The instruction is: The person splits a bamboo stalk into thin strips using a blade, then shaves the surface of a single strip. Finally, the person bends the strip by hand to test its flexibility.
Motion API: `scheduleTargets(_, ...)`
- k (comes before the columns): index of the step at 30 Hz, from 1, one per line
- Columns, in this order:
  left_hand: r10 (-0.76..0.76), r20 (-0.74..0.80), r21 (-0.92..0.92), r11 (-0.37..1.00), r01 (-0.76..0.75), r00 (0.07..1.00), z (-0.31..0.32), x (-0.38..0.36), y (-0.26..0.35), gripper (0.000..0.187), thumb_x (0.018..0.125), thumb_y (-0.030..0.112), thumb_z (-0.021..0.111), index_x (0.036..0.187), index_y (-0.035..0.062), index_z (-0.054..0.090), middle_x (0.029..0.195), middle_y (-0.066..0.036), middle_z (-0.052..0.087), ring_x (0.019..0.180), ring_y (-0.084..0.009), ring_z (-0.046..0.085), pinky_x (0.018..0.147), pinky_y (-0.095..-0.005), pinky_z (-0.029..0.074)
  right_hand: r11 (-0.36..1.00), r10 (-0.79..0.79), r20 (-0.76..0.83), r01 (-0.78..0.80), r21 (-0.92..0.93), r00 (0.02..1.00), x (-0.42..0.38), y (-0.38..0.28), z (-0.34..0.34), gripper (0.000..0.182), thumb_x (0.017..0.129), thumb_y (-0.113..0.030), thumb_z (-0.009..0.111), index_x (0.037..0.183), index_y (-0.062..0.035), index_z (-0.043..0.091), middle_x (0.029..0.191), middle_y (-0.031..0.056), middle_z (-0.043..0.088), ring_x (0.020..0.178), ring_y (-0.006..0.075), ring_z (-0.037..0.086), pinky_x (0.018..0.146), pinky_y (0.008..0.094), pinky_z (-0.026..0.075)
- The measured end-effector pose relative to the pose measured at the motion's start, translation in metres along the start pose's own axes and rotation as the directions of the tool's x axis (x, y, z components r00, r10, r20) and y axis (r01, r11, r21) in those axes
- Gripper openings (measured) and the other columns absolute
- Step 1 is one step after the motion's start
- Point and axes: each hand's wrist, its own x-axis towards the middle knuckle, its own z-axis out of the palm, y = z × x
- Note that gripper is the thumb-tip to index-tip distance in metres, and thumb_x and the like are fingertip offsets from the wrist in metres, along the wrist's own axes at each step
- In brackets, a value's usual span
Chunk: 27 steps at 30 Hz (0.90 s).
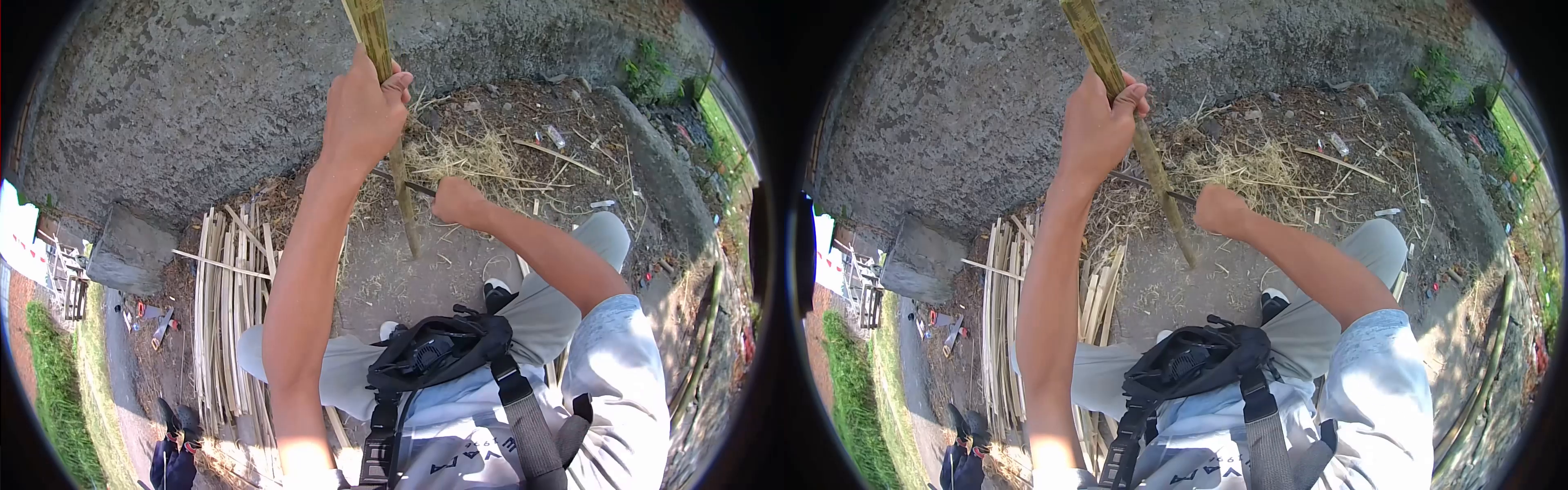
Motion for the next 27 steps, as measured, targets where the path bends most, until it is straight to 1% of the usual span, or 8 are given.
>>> scheduleTargets(12, 0.015, -0.081, 0.084, 0.996, -0.008, 0.997, 0.007, -0.017, 0.009, 0.015, 0.091, 0.005, 0.060, 0.098, -0.0058, 0.052, 0.077, -0.019, 0.069, 0.075, -0.0352, 0.070, 0.065, -0.0421, 0.053, 0.959, -0.095, -0.113, 0.060, -0.277, 0.989, 0.016, -0.006, -0.006, 0.024, 0.083, -0.013, 0.058, 0.096, 0.0009, 0.072, 0.099, 0.0232, 0.070, 0.095, 0.0366, 0.070, 0.079, 0.0453, 0.058)
scheduleTargets(15, 0.048, -0.070, 0.030, 0.998, -0.046, 0.996, 0.018, -0.009, 0.008, 0.015, 0.091, 0.007, 0.060, 0.098, -0.0040, 0.053, 0.075, -0.018, 0.068, 0.073, -0.0320, 0.071, 0.064, -0.0407, 0.053, 0.938, -0.176, -0.237, 0.089, -0.336, 0.955, 0.019, 0.000, -0.011, 0.021, 0.080, -0.013, 0.057, 0.085, 0.0024, 0.071, 0.082, 0.0225, 0.070, 0.077, 0.0332, 0.072, 0.065, 0.0435, 0.058)
scheduleTargets(16, -0.008, -0.071, 0.017, 1.000, 0.009, 0.997, 0.016, -0.006, 0.007, 0.014, 0.092, 0.009, 0.061, 0.097, -0.0026, 0.053, 0.075, -0.015, 0.068, 0.072, -0.0275, 0.070, 0.064, -0.0392, 0.053, 0.982, -0.094, -0.037, 0.086, -0.169, 0.995, 0.015, 0.002, -0.010, 0.020, 0.079, -0.013, 0.057, 0.079, 0.0027, 0.069, 0.075, 0.0210, 0.068, 0.069, 0.0314, 0.070, 0.060, 0.0432, 0.056)
scheduleTargets(18, -0.109, -0.079, -0.003, 0.994, 0.109, 0.991, -0.002, 0.006, 0.000, 0.014, 0.094, 0.012, 0.061, 0.097, 0.0002, 0.054, 0.075, -0.009, 0.068, 0.071, -0.0185, 0.068, 0.064, -0.0363, 0.052, 0.987, -0.042, 0.373, -0.019, 0.157, 0.927, 0.006, 0.003, -0.004, 0.020, 0.076, -0.012, 0.055, 0.068, 0.0035, 0.066, 0.060, 0.0181, 0.063, 0.054, 0.0277, 0.065, 0.050, 0.0427, 0.052)
scheduleTargets(21, -0.093, 0.036, -0.062, 0.994, 0.095, 0.995, -0.015, 0.008, -0.002, 0.013, 0.097, 0.012, 0.058, 0.098, 0.0007, 0.053, 0.079, -0.009, 0.067, 0.074, -0.0179, 0.068, 0.067, -0.0343, 0.052, 0.954, -0.057, 0.294, -0.035, 0.299, 0.954, -0.012, 0.005, 0.002, 0.031, 0.083, -0.021, 0.065, 0.063, 0.0022, 0.059, 0.048, 0.0090, 0.052, 0.041, 0.0201, 0.052, 0.041, 0.0368, 0.041)
scheduleTargets(23, -0.103, 0.093, -0.060, 0.992, 0.109, 0.990, -0.020, 0.004, -0.006, 0.013, 0.098, 0.013, 0.057, 0.098, 0.0006, 0.053, 0.080, -0.009, 0.067, 0.075, -0.0174, 0.067, 0.069, -0.0338, 0.051, 0.880, -0.085, 0.366, -0.103, 0.464, 0.927, -0.017, 0.011, 0.014, 0.036, 0.085, -0.024, 0.066, 0.061, -0.0001, 0.057, 0.048, 0.0068, 0.051, 0.040, 0.0169, 0.049, 0.040, 0.0350, 0.038)
scheduleTargets(26, -0.091, 0.117, -0.085, 0.991, 0.101, 0.989, -0.022, 0.010, -0.015, 0.013, 0.098, 0.013, 0.056, 0.097, 0.0006, 0.054, 0.078, -0.008, 0.066, 0.075, -0.0163, 0.066, 0.069, -0.0334, 0.050, 0.822, -0.092, 0.555, -0.251, 0.511, 0.827, -0.005, 0.020, 0.019, 0.034, 0.084, -0.025, 0.066, 0.061, -0.0037, 0.055, 0.050, 0.0037, 0.047, 0.040, 0.0144, 0.043, 0.041, 0.0330, 0.038)
scheduleTargets(27, -0.080, 0.135, -0.104, 0.990, 0.095, 0.988, -0.021, 0.008, -0.016, 0.013, 0.098, 0.014, 0.056, 0.097, 0.0008, 0.054, 0.077, -0.007, 0.066, 0.074, -0.0159, 0.066, 0.069, -0.0333, 0.050, 0.809, -0.110, 0.629, -0.299, 0.507, 0.770, 0.000, 0.027, 0.021, 0.037, 0.089, -0.029, 0.064, 0.063, -0.0047, 0.053, 0.051, 0.0018, 0.045, 0.041, 0.0130, 0.042, 0.042, 0.0332, 0.039)
